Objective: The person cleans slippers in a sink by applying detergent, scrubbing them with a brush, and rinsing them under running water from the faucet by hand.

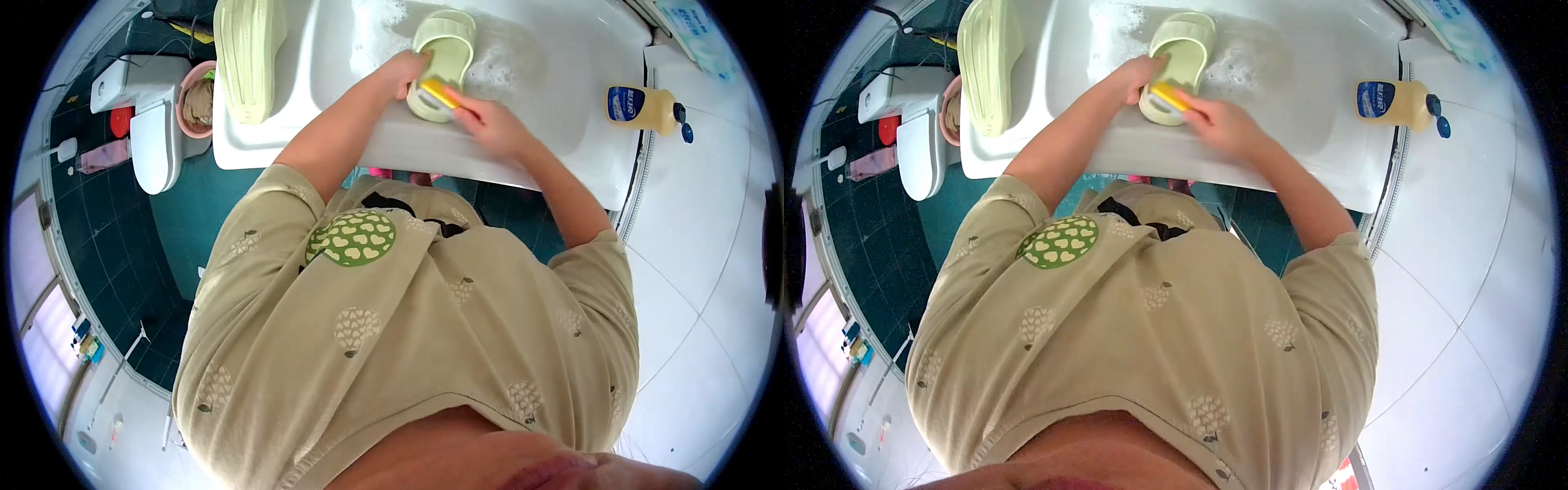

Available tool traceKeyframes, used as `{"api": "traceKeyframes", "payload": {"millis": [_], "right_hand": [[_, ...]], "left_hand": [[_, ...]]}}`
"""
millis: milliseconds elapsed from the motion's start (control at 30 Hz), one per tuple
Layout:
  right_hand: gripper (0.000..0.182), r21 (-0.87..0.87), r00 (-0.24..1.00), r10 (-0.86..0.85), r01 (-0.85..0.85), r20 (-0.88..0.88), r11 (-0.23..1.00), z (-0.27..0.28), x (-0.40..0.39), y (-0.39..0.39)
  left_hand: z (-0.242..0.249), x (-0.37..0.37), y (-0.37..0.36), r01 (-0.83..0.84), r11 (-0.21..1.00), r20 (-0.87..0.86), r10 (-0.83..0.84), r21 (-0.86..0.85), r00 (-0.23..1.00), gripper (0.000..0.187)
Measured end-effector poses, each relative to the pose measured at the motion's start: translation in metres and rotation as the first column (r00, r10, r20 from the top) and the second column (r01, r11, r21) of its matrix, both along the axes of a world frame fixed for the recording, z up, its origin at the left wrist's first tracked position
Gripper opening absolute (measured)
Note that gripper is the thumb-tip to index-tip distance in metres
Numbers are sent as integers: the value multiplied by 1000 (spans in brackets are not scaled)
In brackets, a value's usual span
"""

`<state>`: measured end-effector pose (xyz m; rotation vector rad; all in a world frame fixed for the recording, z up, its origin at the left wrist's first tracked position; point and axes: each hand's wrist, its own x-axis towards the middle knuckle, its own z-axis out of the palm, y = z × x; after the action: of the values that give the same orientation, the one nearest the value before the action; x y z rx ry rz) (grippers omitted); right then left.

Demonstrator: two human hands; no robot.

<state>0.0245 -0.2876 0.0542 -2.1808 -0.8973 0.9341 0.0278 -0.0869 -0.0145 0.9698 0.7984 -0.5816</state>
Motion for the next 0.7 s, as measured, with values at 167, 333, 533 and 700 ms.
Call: {"api": "traceKeyframes", "payload": {"millis": [167, 333, 533, 700], "right_hand": [[43, -227, 981, 12, 33, 193, 973, -12, 47, -64], [42, -205, 920, -263, 328, 289, 922, -31, 100, -69], [41, 209, 784, -479, 431, 395, 878, -117, 117, -19], [48, -89, 905, -360, 387, 227, 918, -70, 92, 2]], "left_hand": [[5, 2, 33, 254, 914, 170, -318, 317, 933, 48], [-1, 28, 75, 470, 344, -21, -788, 813, 615, 49], [-18, 27, 47, 236, -91, -221, -760, 967, 612, 42], [-7, 29, 35, 293, -107, -274, -732, 950, 623, 32]]}}
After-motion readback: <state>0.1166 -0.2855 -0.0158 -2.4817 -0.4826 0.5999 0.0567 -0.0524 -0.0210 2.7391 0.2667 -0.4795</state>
